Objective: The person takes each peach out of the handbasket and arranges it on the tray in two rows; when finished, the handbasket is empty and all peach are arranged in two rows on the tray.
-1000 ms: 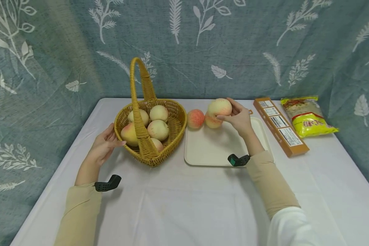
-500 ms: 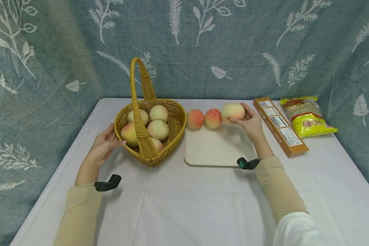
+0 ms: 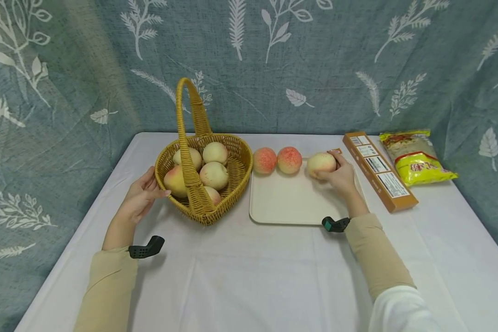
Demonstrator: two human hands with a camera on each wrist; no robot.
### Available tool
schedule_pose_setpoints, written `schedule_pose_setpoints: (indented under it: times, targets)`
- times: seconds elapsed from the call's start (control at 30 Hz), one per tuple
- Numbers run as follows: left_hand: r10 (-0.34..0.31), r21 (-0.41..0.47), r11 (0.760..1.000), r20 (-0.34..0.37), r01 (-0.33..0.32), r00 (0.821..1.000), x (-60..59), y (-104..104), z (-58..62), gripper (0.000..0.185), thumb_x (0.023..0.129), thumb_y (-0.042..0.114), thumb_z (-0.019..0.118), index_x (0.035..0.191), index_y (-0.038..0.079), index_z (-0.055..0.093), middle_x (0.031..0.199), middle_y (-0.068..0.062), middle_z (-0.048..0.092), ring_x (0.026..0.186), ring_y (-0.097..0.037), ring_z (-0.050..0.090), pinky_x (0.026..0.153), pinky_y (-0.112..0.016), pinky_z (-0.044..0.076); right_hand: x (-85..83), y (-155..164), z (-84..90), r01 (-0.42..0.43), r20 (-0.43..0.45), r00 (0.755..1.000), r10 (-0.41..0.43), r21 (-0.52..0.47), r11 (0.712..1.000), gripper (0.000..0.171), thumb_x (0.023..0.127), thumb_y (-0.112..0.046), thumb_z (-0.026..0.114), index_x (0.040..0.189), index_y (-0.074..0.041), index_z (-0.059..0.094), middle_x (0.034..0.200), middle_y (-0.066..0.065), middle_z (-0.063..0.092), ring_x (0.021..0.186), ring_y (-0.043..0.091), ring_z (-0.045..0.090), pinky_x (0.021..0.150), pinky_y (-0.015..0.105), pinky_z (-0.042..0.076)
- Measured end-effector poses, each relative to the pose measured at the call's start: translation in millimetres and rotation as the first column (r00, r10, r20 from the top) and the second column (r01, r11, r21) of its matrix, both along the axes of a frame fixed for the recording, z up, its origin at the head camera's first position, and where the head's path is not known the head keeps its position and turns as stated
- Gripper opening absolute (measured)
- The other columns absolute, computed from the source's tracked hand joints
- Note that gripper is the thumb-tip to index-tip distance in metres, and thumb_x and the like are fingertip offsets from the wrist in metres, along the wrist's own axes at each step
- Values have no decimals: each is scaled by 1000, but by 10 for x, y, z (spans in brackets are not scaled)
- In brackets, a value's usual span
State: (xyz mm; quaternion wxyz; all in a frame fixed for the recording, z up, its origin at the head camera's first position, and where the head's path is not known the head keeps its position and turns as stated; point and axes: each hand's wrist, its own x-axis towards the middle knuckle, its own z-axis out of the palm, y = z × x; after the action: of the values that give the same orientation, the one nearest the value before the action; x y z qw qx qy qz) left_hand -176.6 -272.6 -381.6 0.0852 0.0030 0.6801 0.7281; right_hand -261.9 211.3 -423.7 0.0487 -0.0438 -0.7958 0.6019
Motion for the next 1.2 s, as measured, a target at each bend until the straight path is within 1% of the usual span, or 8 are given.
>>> schedule_pose_setpoints:
  times: [0.17,0.37,0.53,0.63,0.77,0.87,1.0,1.2]
  targets:
    - [-6,4,1000,-12,6,1000,-7,0,-9,96,87,-19,49,150,3,-20,158,-15,-20,146,-23,-9,117,-26,9,-4,1,-37,-52,-42,998,53,31,998,81,77,11,73,147,5,31,149,21,36,138,32,35,114,41,32]
    - [-4,15,1000,-18,4,1000,-10,-5,-15,96,87,-19,50,150,2,-20,158,-15,-20,147,-23,-8,116,-26,11,15,25,34,-189,-28,981,191,54,980,75,78,14,67,142,6,29,145,27,33,135,40,34,112,49,31]
    - [-2,11,1000,-20,2,1000,-8,-6,-20,96,86,-19,50,150,2,-19,158,-16,-19,147,-23,-8,116,-25,11,19,37,110,-240,48,970,237,87,967,67,87,-3,69,142,1,32,148,26,32,136,41,32,110,53,33]
    - [-1,14,1000,-22,1,1000,-7,-5,-22,96,86,-19,50,150,2,-19,158,-16,-19,147,-23,-8,116,-25,11,16,33,155,-252,118,964,240,96,963,72,89,-12,69,148,-2,27,150,26,31,138,40,31,111,52,32]
    - [-1,16,1000,-17,1,1000,-3,-6,-25,96,86,-19,50,149,2,-20,158,-16,-20,147,-23,-8,116,-25,10,16,29,205,-259,227,949,220,159,953,82,89,-17,68,153,2,20,150,27,33,137,39,34,113,48,32]
    - [1,16,1000,-17,-1,1000,0,-7,-24,96,86,-19,50,149,2,-20,158,-16,-19,147,-22,-8,116,-25,10,11,23,231,-244,257,949,184,225,943,81,88,-22,69,151,5,26,146,27,39,134,38,38,112,45,34]
    - [1,14,1000,-18,-1,1000,2,-9,-22,96,87,-19,50,150,2,-19,158,-15,-19,147,-23,-8,116,-26,10,-3,10,234,-189,232,964,129,259,947,80,85,-21,73,148,7,32,143,27,44,131,37,42,110,44,37]
    - [-8,3,1000,-18,8,1000,6,-8,-18,96,87,-18,50,149,2,-20,158,-15,-20,146,-23,-9,117,-26,9,-44,-60,174,-46,153,988,5,269,962,81,81,-17,77,146,7,35,143,26,44,130,36,43,108,43,40]
